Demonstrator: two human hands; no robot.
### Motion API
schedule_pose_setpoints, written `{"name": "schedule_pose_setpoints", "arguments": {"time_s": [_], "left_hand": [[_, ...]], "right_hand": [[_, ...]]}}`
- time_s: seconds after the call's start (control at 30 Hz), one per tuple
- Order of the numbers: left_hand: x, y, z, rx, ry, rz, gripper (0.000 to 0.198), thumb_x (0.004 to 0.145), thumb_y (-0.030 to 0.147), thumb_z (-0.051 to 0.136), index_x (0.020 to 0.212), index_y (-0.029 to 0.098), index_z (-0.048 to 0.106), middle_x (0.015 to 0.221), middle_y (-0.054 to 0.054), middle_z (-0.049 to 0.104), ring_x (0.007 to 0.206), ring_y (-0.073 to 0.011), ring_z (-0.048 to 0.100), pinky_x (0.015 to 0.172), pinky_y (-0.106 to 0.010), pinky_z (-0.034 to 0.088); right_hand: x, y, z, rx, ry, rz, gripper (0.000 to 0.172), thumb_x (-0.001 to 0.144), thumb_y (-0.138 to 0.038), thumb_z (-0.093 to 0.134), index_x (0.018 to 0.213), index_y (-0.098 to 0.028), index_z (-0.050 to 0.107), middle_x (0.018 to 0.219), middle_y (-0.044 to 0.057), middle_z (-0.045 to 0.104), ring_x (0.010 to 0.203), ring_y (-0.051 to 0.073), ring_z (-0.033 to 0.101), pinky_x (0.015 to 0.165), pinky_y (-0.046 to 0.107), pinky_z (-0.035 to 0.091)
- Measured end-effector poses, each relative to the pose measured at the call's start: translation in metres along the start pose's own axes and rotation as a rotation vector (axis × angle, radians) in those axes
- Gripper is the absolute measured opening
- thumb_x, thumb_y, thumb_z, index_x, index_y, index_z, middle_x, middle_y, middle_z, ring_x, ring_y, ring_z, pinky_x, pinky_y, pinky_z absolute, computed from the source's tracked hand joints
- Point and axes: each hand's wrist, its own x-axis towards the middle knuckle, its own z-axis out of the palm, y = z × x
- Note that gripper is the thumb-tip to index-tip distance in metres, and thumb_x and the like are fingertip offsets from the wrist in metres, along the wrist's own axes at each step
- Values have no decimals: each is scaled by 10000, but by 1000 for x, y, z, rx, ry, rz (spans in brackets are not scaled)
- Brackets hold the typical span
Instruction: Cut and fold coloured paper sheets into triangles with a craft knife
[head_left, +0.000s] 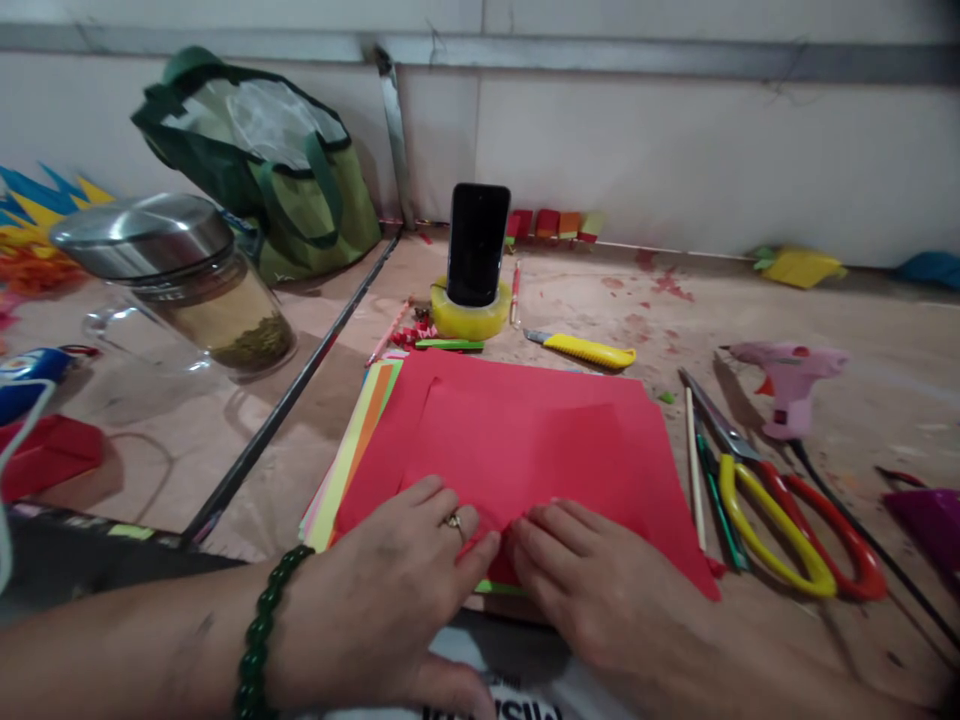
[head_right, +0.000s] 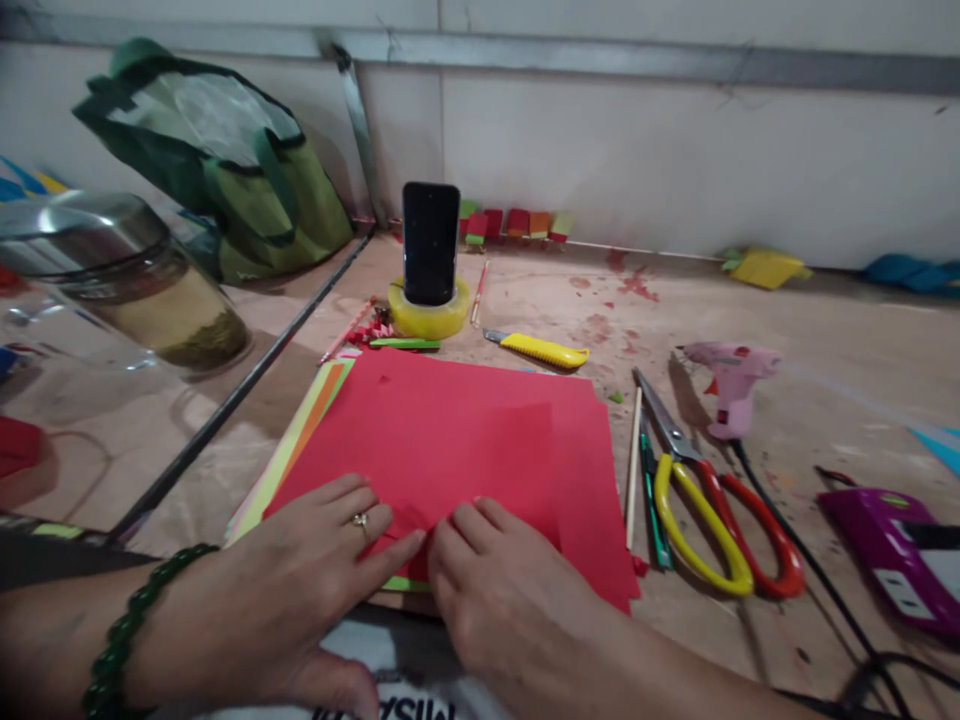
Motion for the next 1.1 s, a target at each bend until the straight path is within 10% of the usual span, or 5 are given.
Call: {"name": "schedule_pose_setpoints", "arguments": {"time_s": [1.1], "left_hand": [[-67,-6,10,171,193,-255,642,818,654,513,1147,115,631,1012,-119,667,926,-282,594,908,-472,407]], "right_hand": [[-85,-10,-2,-237,252,256,440,813,9,331,948,-159,715,948,60,749,840,210,654,684,337,521]]}}
